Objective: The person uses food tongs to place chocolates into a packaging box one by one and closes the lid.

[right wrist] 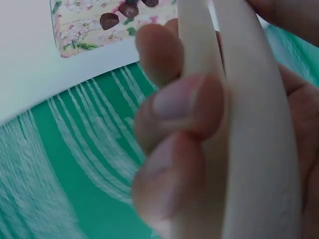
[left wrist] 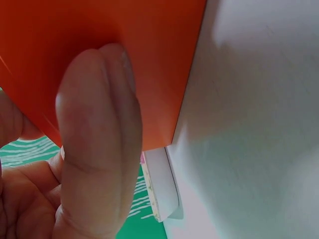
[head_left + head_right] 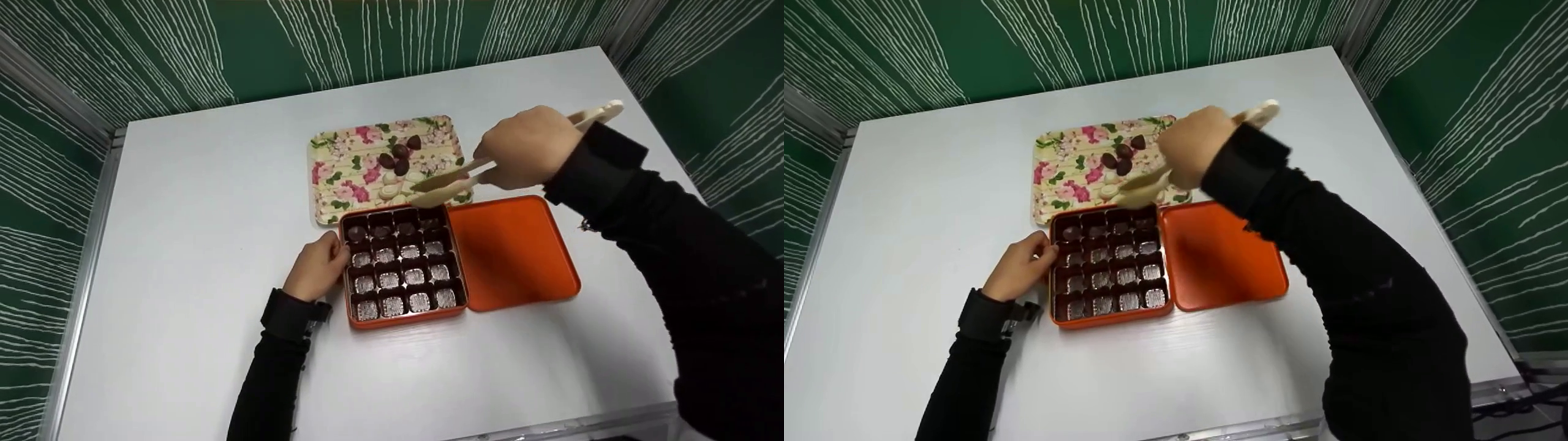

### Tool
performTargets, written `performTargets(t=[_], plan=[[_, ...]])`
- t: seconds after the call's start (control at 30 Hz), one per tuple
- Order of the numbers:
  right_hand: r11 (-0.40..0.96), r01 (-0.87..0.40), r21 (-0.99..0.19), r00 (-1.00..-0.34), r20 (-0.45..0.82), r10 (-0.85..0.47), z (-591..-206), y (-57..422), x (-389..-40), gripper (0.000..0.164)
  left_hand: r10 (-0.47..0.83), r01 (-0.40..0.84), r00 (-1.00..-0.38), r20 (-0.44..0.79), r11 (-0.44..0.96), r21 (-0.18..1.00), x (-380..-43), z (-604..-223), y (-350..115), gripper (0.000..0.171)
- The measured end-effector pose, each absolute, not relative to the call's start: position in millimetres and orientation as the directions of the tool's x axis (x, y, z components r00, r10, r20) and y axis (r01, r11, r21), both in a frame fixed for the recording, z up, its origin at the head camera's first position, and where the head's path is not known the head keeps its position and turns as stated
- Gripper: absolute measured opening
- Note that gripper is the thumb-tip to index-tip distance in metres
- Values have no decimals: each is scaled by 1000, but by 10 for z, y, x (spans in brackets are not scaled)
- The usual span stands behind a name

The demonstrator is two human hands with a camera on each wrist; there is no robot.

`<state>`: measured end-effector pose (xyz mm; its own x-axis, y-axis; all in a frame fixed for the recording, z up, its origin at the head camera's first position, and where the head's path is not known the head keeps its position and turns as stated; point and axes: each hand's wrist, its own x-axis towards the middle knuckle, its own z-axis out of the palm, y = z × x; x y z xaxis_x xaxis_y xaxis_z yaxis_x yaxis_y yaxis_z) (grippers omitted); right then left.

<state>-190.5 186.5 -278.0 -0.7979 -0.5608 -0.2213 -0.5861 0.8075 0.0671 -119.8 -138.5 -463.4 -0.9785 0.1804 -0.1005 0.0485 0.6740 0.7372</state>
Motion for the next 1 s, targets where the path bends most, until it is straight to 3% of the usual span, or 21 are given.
performTargets(t=[0.1,0.23,0.5,0.7,1.0], plan=[[851,-523,-34,-840,-146,-522,-2908,2054,-2048,30,184,52,-978,-99,675,736,-1201,-4634,-1383,23],[896,-423,-135,-900,-50,-433,-3257,2181,-2210,40,187,57,-978,-97,677,734,-1201,-4634,-1382,23],[930,-285,-230,-950,-60,-306,-3852,2167,-2434,47,176,32,-977,-118,675,737,-1200,-4643,-1374,23],[936,-194,-293,-965,-112,-235,-4067,2114,-2569,50,178,43,-978,-107,679,733,-1199,-4640,-1382,24],[915,-167,-367,-959,-153,-237,-4228,2053,-2673,51,186,65,-979,-84,674,736,-1210,-4650,-1387,25]])
